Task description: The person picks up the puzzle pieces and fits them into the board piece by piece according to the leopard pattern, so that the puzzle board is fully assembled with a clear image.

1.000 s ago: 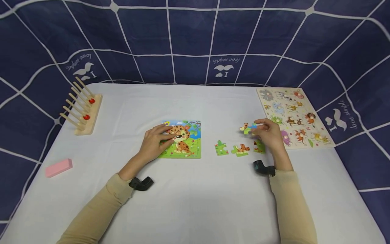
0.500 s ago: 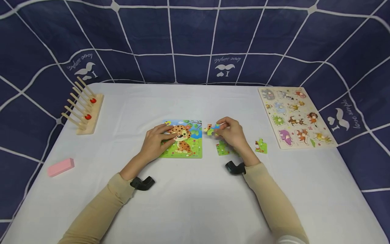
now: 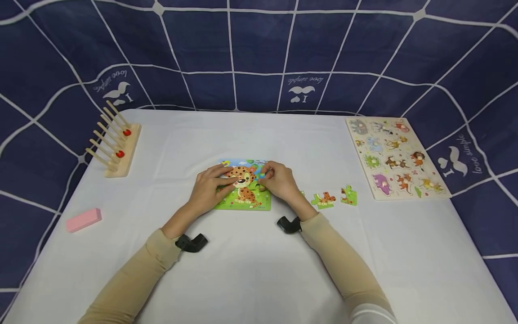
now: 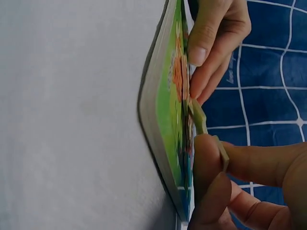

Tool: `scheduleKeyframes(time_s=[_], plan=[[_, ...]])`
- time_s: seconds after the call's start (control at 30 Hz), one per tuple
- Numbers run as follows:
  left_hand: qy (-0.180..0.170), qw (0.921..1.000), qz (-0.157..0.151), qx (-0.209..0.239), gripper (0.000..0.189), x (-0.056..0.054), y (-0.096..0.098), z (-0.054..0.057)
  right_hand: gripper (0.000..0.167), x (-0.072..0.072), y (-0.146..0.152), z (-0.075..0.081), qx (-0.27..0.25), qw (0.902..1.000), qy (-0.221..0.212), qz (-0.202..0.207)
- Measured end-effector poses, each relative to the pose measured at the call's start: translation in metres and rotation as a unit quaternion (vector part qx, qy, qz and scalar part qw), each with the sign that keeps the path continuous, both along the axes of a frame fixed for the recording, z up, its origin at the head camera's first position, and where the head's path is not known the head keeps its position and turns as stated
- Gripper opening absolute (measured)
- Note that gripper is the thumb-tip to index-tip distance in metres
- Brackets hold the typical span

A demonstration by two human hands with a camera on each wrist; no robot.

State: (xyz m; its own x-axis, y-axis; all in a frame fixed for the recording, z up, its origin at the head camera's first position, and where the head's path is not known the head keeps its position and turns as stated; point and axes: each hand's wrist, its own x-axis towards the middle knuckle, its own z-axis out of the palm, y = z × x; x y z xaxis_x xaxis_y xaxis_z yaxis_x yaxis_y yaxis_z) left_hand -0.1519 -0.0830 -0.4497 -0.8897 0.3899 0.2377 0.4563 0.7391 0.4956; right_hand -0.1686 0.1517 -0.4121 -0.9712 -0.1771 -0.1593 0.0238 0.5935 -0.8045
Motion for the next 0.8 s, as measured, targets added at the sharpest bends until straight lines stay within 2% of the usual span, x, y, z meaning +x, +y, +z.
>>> scheduleKeyframes(time_s=[0.5, 0.8], plan=[[-0.004, 0.9999, 0.003, -0.011, 0.028, 0.0005, -0.0006, -0.0004, 0.023, 0.0014, -0.0039, -0.0058, 0.094, 0.9937, 0.06, 0.015], [-0.008, 0.9999, 0.003, -0.01, 0.028, 0.0002, -0.0004, 0.0004, 0.027, 0.0024, -0.0033, -0.0062, 0.12, 0.9894, 0.079, 0.019]])
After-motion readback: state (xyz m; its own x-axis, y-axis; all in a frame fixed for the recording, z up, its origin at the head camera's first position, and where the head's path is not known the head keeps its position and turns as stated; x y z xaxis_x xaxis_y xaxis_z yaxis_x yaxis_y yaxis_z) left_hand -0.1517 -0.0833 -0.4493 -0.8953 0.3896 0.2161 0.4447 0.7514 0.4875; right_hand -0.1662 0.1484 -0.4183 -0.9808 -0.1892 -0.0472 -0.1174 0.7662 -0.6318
